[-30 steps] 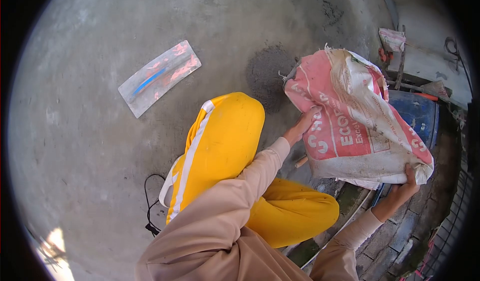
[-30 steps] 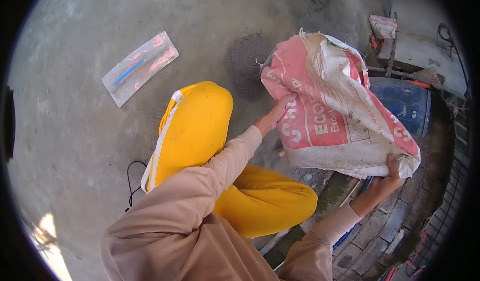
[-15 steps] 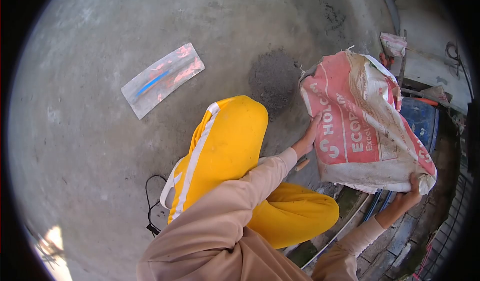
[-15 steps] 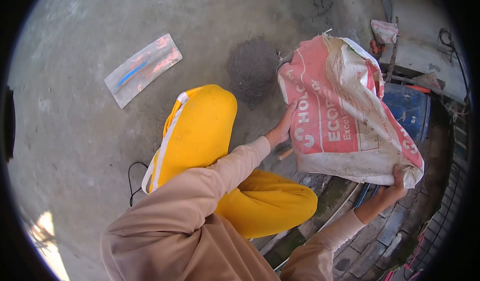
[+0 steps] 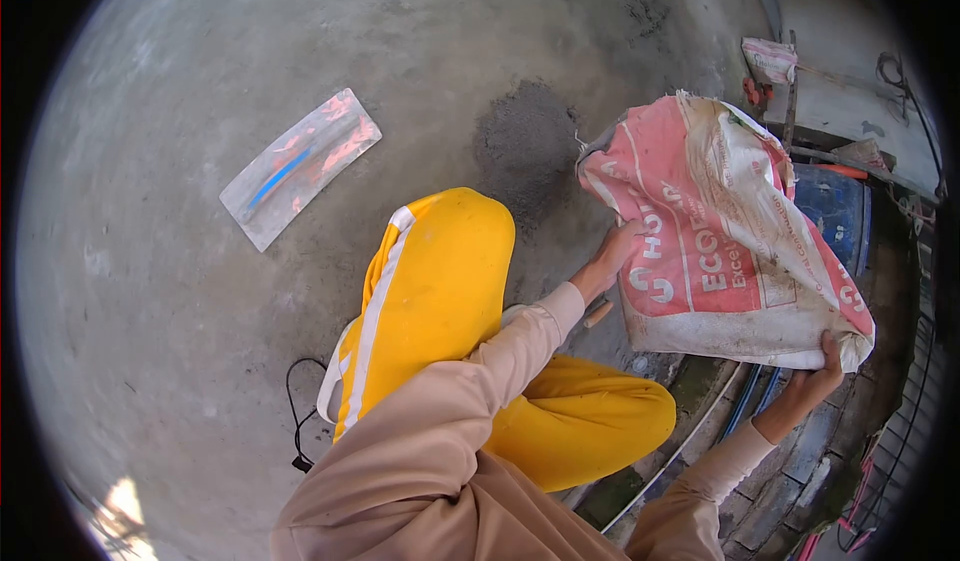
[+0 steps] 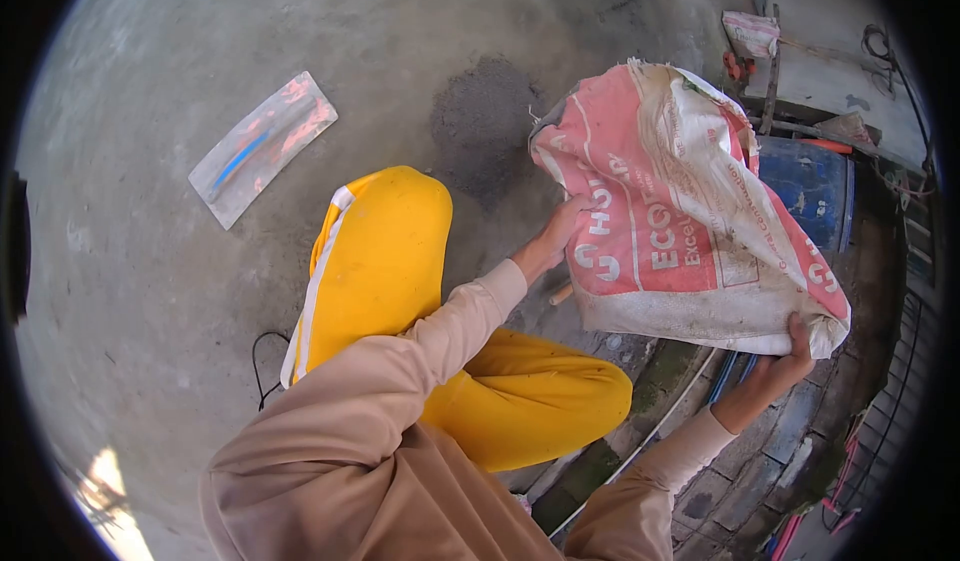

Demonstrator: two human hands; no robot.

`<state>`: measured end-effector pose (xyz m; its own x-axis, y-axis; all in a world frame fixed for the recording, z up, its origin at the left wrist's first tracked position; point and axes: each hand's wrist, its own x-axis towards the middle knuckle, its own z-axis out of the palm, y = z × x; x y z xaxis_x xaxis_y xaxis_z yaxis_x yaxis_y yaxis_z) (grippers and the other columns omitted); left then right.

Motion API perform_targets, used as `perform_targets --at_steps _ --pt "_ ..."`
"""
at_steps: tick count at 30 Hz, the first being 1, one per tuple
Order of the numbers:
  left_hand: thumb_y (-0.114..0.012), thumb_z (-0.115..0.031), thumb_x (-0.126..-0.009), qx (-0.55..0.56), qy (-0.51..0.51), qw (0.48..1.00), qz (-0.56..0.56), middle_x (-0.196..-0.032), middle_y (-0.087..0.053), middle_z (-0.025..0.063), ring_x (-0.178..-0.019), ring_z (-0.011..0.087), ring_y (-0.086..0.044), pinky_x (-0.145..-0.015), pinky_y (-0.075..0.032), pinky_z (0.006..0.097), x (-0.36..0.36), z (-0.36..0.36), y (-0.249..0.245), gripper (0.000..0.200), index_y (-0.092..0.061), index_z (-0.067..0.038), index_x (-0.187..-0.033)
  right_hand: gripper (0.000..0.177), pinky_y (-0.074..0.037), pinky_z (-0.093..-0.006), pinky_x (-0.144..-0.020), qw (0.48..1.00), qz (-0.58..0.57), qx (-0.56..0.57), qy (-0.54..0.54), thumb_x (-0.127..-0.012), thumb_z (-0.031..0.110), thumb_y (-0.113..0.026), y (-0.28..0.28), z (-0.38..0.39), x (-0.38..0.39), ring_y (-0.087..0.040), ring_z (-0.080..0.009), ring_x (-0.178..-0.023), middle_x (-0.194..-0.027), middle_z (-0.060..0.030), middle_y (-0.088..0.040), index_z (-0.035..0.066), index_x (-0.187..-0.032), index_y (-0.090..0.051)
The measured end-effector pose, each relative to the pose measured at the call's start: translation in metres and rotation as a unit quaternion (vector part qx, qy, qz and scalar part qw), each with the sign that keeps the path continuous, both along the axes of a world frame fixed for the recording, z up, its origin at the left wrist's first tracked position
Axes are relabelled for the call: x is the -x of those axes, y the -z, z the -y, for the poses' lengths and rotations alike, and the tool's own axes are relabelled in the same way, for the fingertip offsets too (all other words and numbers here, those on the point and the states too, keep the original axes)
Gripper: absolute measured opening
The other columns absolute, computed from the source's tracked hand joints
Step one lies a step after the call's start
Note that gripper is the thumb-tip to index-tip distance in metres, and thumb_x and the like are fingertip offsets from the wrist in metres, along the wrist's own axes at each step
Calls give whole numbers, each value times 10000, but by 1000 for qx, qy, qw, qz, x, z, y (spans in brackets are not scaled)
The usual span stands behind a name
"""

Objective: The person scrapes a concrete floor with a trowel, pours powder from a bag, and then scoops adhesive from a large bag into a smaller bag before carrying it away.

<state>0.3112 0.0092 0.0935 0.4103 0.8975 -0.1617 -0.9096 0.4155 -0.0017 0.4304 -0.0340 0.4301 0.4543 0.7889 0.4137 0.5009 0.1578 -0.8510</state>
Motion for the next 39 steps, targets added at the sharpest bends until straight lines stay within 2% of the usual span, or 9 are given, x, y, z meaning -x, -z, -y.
perform_targets --at_steps 3,10,17,19,25,28,31,34,39 --pt "-461 -246 -834 -10 40 998 48 -1003 -585 70 -930 174 -572 -838 -447 292 3 -2 -2 319 -518 -27 -1059 438 -479 -362 -821 1000 19 -2 0 -678 -27 -596 0 2 9 -583 -261 -909 -1008 -158 -564 -96 -1096 -488" --pt "-473 -243 -824 -42 19 998 -29 -994 -582 54 -922 159 -564 -843 -441 295 2 -13 -2 286 -525 -50 -1027 476 -474 -362 -818 999 27 6 -33 -670 -29 -603 1 -6 11 -578 -257 -917 -1024 -152 -559 -81 -1124 -469" --pt "-491 -243 -821 -27 1 998 65 -958 -578 42 -869 143 -569 -786 -448 275 8 5 -15 260 -528 -63 -1005 459 -464 -359 -822 999 23 -4 -36 -668 -60 -595 7 -12 -5 -574 -258 -913 -1019 -143 -559 -76 -1111 -476" --pt "-498 -235 -814 -11 10 998 -63 -947 -584 49 -835 141 -575 -765 -455 274 1 0 -10 252 -538 -61 -992 455 -464 -358 -819 999 23 -9 -31 -671 -64 -592 11 -11 5 -574 -256 -913 -1020 -142 -558 -76 -1111 -475" --pt "-513 -205 -798 -15 50 995 -82 -914 -596 48 -824 135 -580 -767 -457 270 -1 -11 -4 233 -554 -44 -960 454 -466 -351 -818 999 53 -3 -12 -678 -51 -594 11 -4 7 -573 -250 -908 -1022 -147 -554 -78 -1114 -471" --pt "-513 -204 -796 -8 78 997 -6 -896 -599 44 -798 140 -585 -755 -462 269 -1 -10 -2 233 -554 -39 -956 460 -468 -354 -818 999 38 -20 -11 -678 -49 -596 10 0 10 -572 -249 -913 -1027 -147 -552 -78 -1119 -467" --pt "-523 -204 -795 -49 3 998 -41 -888 -599 42 -777 146 -592 -732 -472 270 6 -3 -16 237 -547 -39 -964 470 -470 -355 -813 999 34 -37 -19 -671 -51 -607 8 -3 15 -571 -248 -919 -1032 -149 -552 -79 -1119 -467" --pt "-531 -201 -795 -38 67 997 -14 -900 -596 44 -789 144 -597 -719 -480 265 -3 0 -3 258 -535 -37 -994 462 -471 -343 -808 999 51 -20 5 -667 -55 -612 6 13 11 -572 -246 -915 -1029 -149 -555 -79 -1109 -477" --pt "-531 -183 -798 -22 29 999 -2 -899 -595 38 -816 140 -596 -730 -482 263 -14 9 -5 270 -529 -39 -1027 435 -472 -320 -786 997 58 -36 21 -674 -40 -614 11 4 10 -579 -228 -883 -1002 -143 -565 -88 -1087 -488"
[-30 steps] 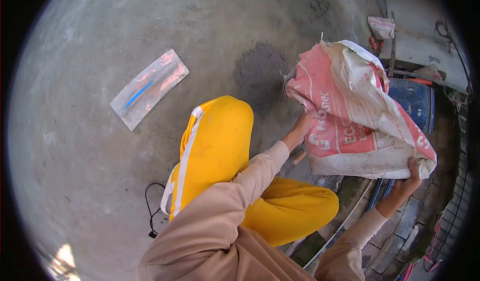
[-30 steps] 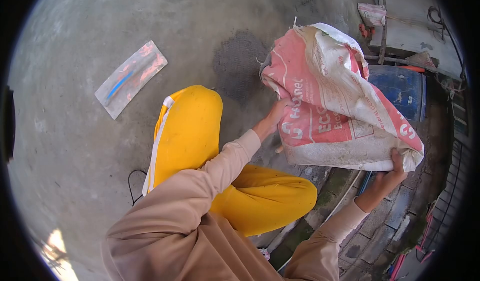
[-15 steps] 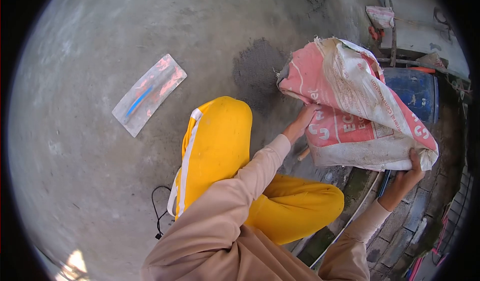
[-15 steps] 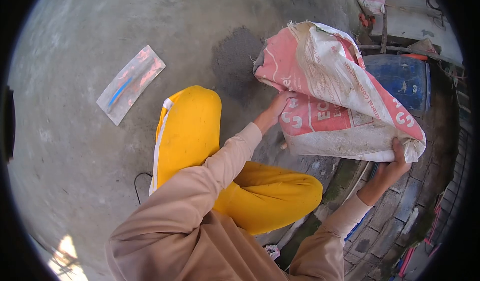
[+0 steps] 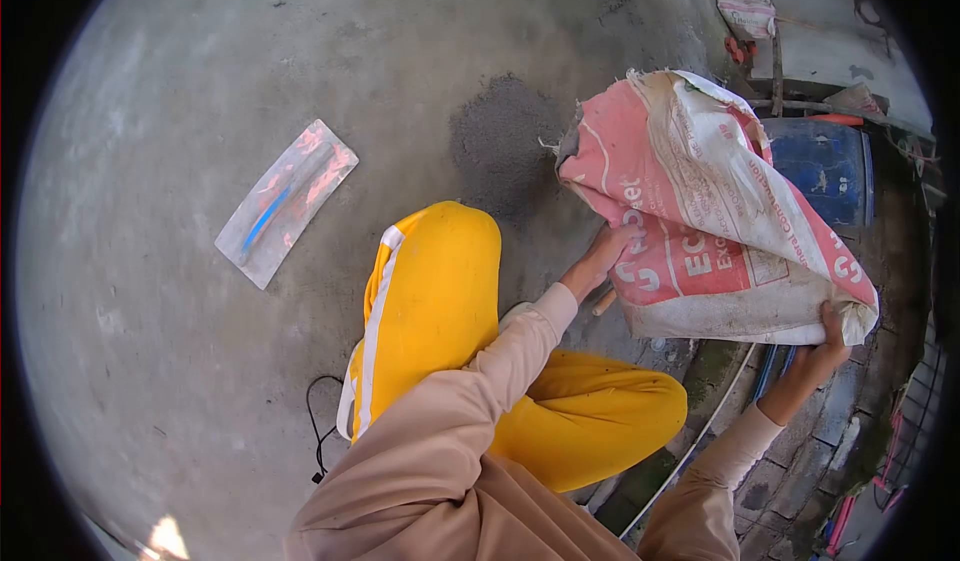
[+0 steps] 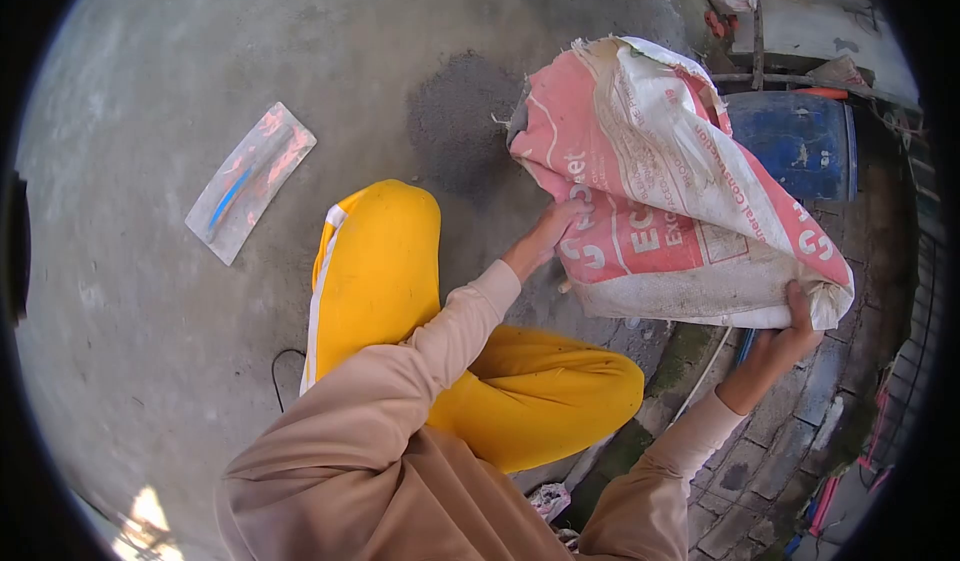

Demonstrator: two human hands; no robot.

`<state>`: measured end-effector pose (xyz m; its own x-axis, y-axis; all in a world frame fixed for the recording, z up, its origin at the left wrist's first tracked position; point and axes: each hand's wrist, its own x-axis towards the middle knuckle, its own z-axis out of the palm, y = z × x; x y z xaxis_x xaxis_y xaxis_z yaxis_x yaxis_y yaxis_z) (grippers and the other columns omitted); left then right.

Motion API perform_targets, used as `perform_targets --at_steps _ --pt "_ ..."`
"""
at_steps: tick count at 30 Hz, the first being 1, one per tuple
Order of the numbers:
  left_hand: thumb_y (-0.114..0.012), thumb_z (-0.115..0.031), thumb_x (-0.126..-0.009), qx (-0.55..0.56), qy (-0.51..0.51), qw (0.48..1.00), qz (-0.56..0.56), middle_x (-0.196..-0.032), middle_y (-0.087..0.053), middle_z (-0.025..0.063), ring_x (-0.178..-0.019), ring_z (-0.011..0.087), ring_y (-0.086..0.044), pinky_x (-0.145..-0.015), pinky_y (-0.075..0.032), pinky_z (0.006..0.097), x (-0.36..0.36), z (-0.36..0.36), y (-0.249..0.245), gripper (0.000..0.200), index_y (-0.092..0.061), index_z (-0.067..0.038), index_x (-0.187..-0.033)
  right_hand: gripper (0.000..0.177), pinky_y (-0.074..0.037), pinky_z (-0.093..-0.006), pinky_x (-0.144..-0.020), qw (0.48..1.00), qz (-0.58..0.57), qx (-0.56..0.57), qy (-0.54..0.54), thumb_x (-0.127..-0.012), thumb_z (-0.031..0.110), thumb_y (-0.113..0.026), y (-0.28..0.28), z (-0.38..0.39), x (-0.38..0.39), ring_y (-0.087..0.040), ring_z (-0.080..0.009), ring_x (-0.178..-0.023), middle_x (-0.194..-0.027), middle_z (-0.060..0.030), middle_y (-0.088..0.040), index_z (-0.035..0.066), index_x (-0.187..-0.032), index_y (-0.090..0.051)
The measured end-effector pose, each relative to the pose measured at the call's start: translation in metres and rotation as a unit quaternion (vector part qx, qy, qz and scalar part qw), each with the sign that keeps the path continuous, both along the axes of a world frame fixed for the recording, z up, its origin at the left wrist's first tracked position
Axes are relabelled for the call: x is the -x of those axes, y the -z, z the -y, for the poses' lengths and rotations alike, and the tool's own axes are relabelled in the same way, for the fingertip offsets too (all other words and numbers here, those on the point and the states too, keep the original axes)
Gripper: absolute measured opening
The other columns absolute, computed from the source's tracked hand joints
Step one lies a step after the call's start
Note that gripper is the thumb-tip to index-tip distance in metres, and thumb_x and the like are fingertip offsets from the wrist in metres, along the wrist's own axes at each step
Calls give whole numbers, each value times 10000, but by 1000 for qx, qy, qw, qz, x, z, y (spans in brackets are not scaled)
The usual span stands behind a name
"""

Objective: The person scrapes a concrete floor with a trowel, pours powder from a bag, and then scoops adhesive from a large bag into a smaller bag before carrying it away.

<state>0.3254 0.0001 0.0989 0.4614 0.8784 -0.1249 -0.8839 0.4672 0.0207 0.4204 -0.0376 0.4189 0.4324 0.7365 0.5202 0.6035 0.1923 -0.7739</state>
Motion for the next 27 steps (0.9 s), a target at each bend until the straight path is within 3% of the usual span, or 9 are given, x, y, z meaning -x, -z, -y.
perform_targets --at_steps 1,3,5,7,9,10,17,19,27 --pt "-527 -180 -802 2 -33 999 -34 -904 -595 37 -827 139 -594 -735 -482 261 3 -5 1 268 -529 -41 -1032 435 -472 -320 -786 1000 -3 -3 -2 -674 -40 -614 3 -5 1 -579 -228 -883 -1002 -143 -565 -88 -1087 -488" --pt "-521 -171 -806 20 50 999 3 -942 -589 47 -854 137 -588 -750 -479 260 5 6 1 262 -529 -43 -1034 421 -472 -317 -776 999 -21 32 28 -680 -30 -613 -2 7 5 -579 -222 -876 -991 -136 -566 -88 -1079 -493" --pt "-518 -164 -804 -17 -54 996 -70 -967 -586 54 -874 134 -582 -767 -469 259 6 -4 -9 273 -527 -37 -1046 408 -471 -319 -775 1000 -11 10 7 -683 -23 -610 -4 -4 -5 -580 -223 -872 -981 -131 -567 -86 -1071 -500" --pt "-525 -161 -797 17 6 1000 2 -963 -587 52 -866 134 -580 -776 -460 261 4 1 -3 285 -528 -28 -1049 402 -471 -320 -775 1000 6 6 7 -682 -25 -610 -6 1 -6 -581 -223 -868 -977 -131 -568 -83 -1065 -504" --pt "-532 -165 -788 -15 -5 996 -85 -943 -592 47 -845 132 -577 -765 -459 262 5 -3 -7 281 -535 -29 -1035 405 -472 -322 -772 1000 -8 6 2 -677 -27 -609 -6 0 -7 -580 -227 -866 -973 -132 -568 -81 -1064 -505" --pt "-531 -169 -780 1 -54 997 -51 -938 -587 44 -821 135 -575 -748 -463 258 7 -4 -10 266 -543 -36 -1010 409 -471 -323 -779 1000 -13 1 -4 -676 -30 -606 -5 -2 -3 -580 -230 -871 -979 -133 -566 -83 -1068 -501" --pt "-546 -145 -762 55 59 997 -21 -916 -571 42 -805 138 -575 -739 -474 279 3 -7 0 278 -529 -49 -1023 451 -476 -346 -818 1000 -18 18 -9 -681 -49 -607 -5 -1 -1 -576 -264 -913 -1007 -159 -562 -94 -1111 -478" --pt "-561 -130 -751 26 -22 997 -71 -889 -556 36 -799 129 -568 -729 -482 284 3 -4 -6 288 -511 -54 -1024 450 -474 -348 -821 1000 -8 10 -10 -683 -49 -605 -4 7 -9 -574 -266 -919 -1012 -158 -560 -94 -1112 -477" --pt "-556 -126 -769 1 -37 998 -48 -969 -551 48 -838 153 -566 -762 -473 302 -10 4 10 351 -471 -29 -1095 423 -467 -327 -800 1000 -25 7 6 -684 -35 -613 -3 10 -10 -574 -219 -894 -999 -136 -563 -67 -1088 -492"
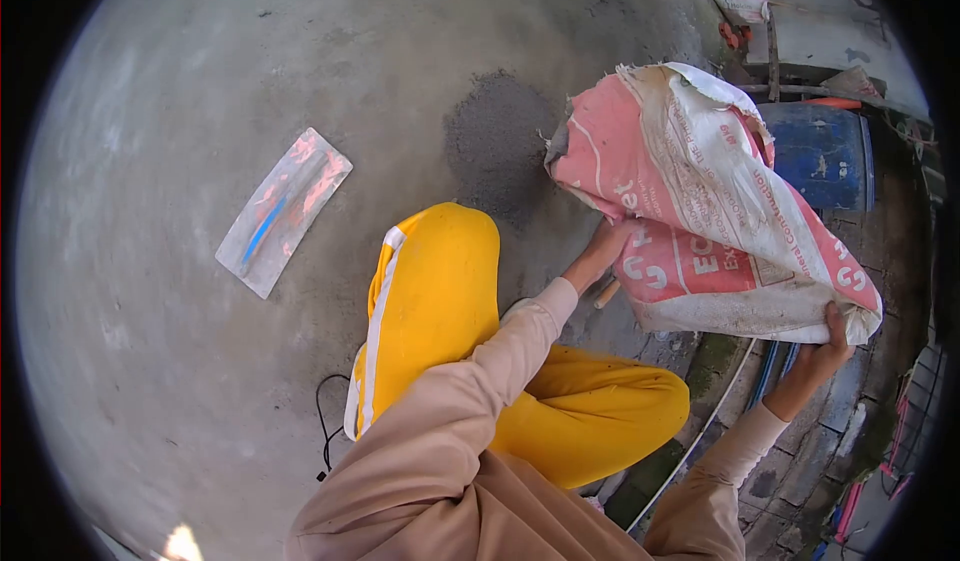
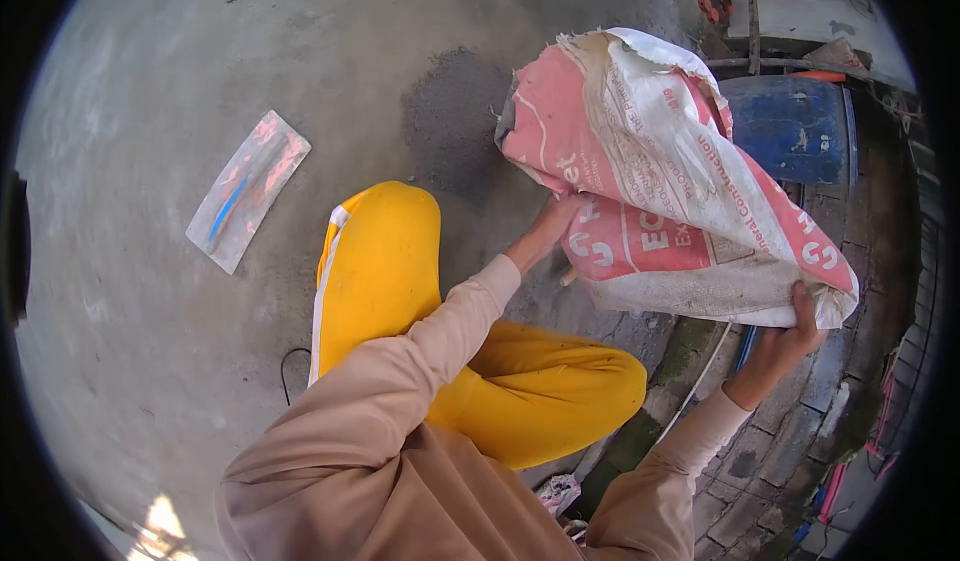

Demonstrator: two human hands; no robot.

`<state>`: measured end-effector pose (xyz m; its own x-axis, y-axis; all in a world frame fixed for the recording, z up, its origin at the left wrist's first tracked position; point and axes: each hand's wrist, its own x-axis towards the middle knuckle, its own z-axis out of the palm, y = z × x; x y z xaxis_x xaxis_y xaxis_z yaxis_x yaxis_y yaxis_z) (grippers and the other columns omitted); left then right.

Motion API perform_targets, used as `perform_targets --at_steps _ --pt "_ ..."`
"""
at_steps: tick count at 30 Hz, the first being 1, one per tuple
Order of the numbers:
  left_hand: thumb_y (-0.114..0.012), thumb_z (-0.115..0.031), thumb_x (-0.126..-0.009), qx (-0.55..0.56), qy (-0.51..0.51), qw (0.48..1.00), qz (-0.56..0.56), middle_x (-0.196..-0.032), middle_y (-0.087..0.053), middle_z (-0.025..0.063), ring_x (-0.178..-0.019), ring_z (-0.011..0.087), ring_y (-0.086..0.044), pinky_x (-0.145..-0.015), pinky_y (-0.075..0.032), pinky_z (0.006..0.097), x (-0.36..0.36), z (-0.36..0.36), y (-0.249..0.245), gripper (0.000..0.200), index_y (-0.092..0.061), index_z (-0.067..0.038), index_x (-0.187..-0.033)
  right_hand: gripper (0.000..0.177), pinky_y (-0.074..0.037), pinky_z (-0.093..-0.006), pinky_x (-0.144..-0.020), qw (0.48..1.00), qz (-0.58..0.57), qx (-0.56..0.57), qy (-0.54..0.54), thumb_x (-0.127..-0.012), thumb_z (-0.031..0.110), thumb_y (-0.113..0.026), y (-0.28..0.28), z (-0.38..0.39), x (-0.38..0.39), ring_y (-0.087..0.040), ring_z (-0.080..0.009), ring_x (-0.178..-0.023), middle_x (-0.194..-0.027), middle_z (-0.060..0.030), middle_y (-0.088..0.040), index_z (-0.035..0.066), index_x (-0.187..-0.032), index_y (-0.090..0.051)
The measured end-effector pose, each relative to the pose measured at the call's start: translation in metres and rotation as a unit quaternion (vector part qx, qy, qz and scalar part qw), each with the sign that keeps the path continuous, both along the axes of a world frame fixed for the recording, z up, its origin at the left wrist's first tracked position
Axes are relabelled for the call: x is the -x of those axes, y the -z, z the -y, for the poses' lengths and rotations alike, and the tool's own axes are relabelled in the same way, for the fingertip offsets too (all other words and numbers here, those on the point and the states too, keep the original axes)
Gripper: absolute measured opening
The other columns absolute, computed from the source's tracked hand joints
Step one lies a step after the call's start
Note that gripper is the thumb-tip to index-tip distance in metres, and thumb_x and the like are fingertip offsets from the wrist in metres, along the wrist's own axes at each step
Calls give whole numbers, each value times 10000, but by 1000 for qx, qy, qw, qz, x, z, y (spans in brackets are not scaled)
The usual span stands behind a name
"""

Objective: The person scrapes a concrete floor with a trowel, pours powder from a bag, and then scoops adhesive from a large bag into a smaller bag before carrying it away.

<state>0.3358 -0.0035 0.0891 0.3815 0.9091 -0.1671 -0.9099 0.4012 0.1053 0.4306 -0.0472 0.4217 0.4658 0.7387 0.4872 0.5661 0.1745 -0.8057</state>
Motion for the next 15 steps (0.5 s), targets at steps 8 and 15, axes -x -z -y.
perform_targets --at_steps 8,15 --pt "-595 -452 -760 80 -257 771 -577 -1298 -329 233 -1198 320 -330 -983 -236 437 101 -46 -34 772 -295 41 -1272 519 -432 -365 -868 998 5 -20 -59 -673 -40 -599 20 31 -42 -549 -261 -963 -1080 -159 -537 -64 -1164 -432" --pt "-613 -564 -716 -390 -104 728 -555 -1089 -527 203 -1043 281 -476 -905 -336 375 83 -218 -72 741 -498 40 -1129 536 -394 -349 -891 999 4 -35 -32 -628 -4 -637 48 39 -45 -541 -237 -962 -1054 -131 -547 -64 -1131 -461"
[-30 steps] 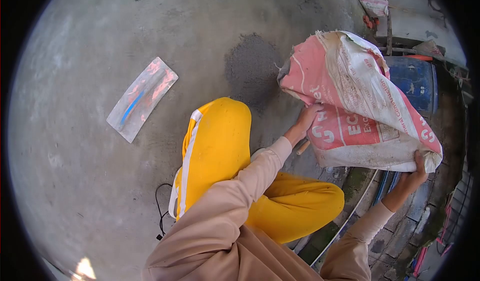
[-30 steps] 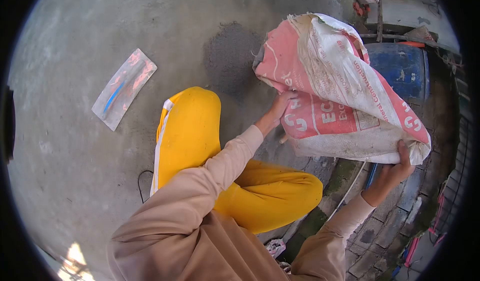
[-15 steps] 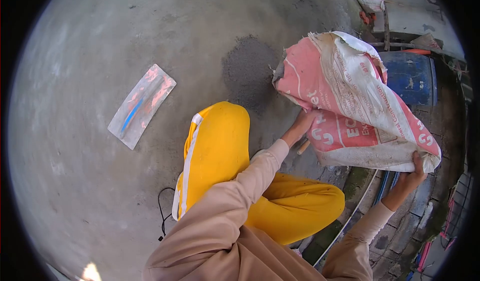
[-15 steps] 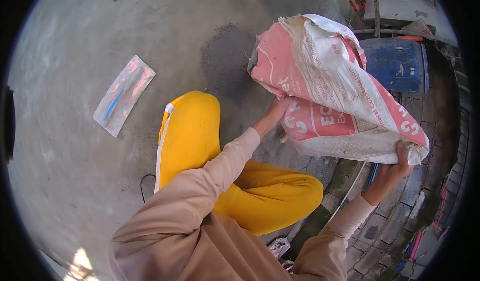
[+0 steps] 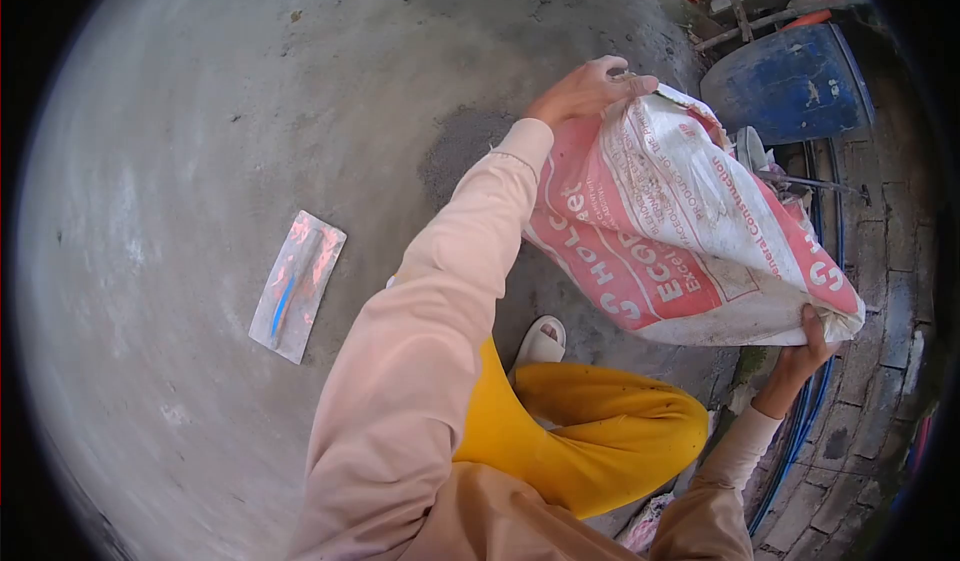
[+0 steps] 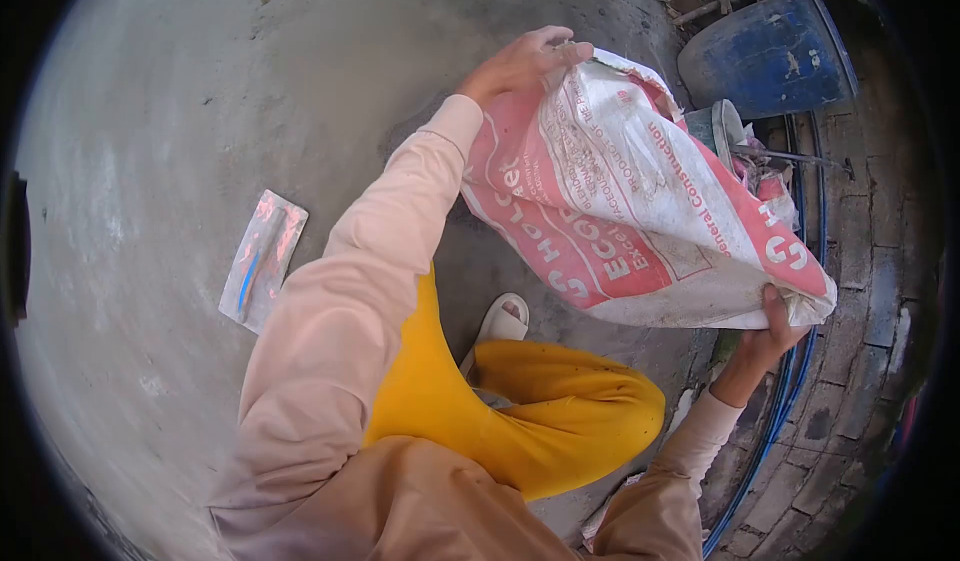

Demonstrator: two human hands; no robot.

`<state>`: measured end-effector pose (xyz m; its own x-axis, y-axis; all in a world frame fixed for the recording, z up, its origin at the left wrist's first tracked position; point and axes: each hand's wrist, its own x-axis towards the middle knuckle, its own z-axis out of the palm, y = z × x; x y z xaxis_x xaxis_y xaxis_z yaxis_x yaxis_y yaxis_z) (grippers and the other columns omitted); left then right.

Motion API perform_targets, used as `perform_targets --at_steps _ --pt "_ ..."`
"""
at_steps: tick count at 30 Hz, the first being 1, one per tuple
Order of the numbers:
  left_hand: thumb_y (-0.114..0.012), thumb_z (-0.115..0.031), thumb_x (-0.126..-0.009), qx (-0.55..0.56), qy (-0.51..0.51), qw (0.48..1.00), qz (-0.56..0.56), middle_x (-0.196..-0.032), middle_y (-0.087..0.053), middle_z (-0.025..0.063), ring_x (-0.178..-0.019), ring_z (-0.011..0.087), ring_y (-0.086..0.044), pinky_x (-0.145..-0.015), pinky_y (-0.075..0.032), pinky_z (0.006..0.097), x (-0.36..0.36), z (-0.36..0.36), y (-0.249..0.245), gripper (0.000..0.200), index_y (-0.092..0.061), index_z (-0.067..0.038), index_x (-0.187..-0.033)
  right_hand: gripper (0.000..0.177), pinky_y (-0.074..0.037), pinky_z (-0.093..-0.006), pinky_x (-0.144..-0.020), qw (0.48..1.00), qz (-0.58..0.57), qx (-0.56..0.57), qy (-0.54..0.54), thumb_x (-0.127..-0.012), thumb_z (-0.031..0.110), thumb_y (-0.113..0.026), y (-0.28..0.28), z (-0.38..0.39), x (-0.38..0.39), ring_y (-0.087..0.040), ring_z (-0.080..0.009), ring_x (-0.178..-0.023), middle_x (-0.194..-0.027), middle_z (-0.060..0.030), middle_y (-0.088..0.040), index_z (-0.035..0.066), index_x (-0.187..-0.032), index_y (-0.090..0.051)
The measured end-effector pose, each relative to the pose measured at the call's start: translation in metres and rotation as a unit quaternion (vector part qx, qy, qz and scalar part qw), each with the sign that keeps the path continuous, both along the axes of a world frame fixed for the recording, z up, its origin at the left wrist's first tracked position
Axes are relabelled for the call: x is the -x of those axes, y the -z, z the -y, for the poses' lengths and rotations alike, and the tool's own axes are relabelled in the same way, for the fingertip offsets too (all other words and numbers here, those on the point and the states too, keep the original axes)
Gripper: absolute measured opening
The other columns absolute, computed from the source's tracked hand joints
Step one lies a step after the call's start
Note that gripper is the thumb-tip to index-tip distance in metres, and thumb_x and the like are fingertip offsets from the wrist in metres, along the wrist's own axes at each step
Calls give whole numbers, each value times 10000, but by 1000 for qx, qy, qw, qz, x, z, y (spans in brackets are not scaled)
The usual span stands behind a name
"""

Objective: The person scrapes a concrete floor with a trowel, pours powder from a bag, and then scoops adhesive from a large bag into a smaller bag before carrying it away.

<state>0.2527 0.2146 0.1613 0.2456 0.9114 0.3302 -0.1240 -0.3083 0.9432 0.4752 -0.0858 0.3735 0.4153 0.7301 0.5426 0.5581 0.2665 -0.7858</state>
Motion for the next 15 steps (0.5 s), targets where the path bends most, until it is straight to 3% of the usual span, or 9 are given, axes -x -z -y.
perform_targets --at_steps 1,2,5,7,9,11,13,14,15 --pt "-621 -572 -707 56 213 975 10 -979 -606 178 -938 250 -555 -834 -407 341 1 -7 -6 686 -598 34 -1028 536 -394 -349 -891 1000 -4 -3 11 -628 -4 -637 5 1 -4 -541 -237 -962 -1054 -131 -547 -64 -1131 -461" --pt "-634 -536 -721 47 234 970 -41 -754 -644 113 -701 173 -588 -665 -458 306 0 -9 -8 561 -671 14 -823 537 -392 -349 -894 999 -13 1 37 -619 -9 -638 12 3 -9 -541 -237 -959 -1049 -128 -549 -63 -1125 -466" --pt "-644 -454 -752 2 162 987 4 -688 -620 75 -641 135 -556 -609 -449 303 2 5 -19 475 -657 17 -811 560 -389 -356 -900 994 -41 5 98 -603 -17 -643 38 19 -34 -530 -229 -966 -1046 -114 -537 -32 -1130 -455" --pt "-619 -364 -802 28 222 974 41 -695 -620 64 -633 121 -532 -602 -439 304 1 13 -33 396 -644 31 -809 585 -384 -363 -905 989 -101 50 94 -601 -22 -648 57 37 -52 -517 -221 -979 -1051 -101 -520 6 -1144 -430" --pt "-590 -296 -828 23 204 974 95 -704 -629 77 -621 138 -536 -605 -436 304 -3 41 -48 326 -637 26 -833 603 -380 -366 -909 985 -122 65 107 -605 -23 -652 84 66 -72 -506 -218 -996 -1053 -88 -510 31 -1155 -410" --pt "-578 -307 -849 0 188 981 52 -701 -605 52 -653 95 -522 -607 -434 280 -21 73 -51 328 -609 17 -815 589 -375 -365 -915 967 -170 106 157 -608 -31 -645 120 101 -93 -504 -223 -1007 -1059 -88 -512 28 -1149 -422" --pt "-593 -235 -824 -50 170 983 42 -666 -566 165 -591 236 -542 -572 -418 319 -39 112 -59 258 -569 19 -787 576 -375 -368 -915 954 -199 118 192 -622 -28 -649 155 131 -108 -499 -227 -1030 -1089 -89 -514 26 -1152 -429" --pt "-609 -196 -802 -68 179 981 30 -708 -576 214 -617 350 -561 -567 -426 340 -47 131 -67 223 -567 24 -801 572 -370 -367 -923 944 -230 136 195 -629 -29 -647 173 149 -119 -497 -226 -1043 -1109 -91 -512 25 -1158 -435" --pt "-633 -166 -778 -86 192 977 20 -740 -588 226 -664 389 -576 -560 -439 360 -58 151 -65 202 -570 22 -814 567 -365 -367 -930 932 -261 153 199 -637 -31 -645 191 168 -126 -494 -225 -1056 -1129 -93 -511 24 -1163 -440"
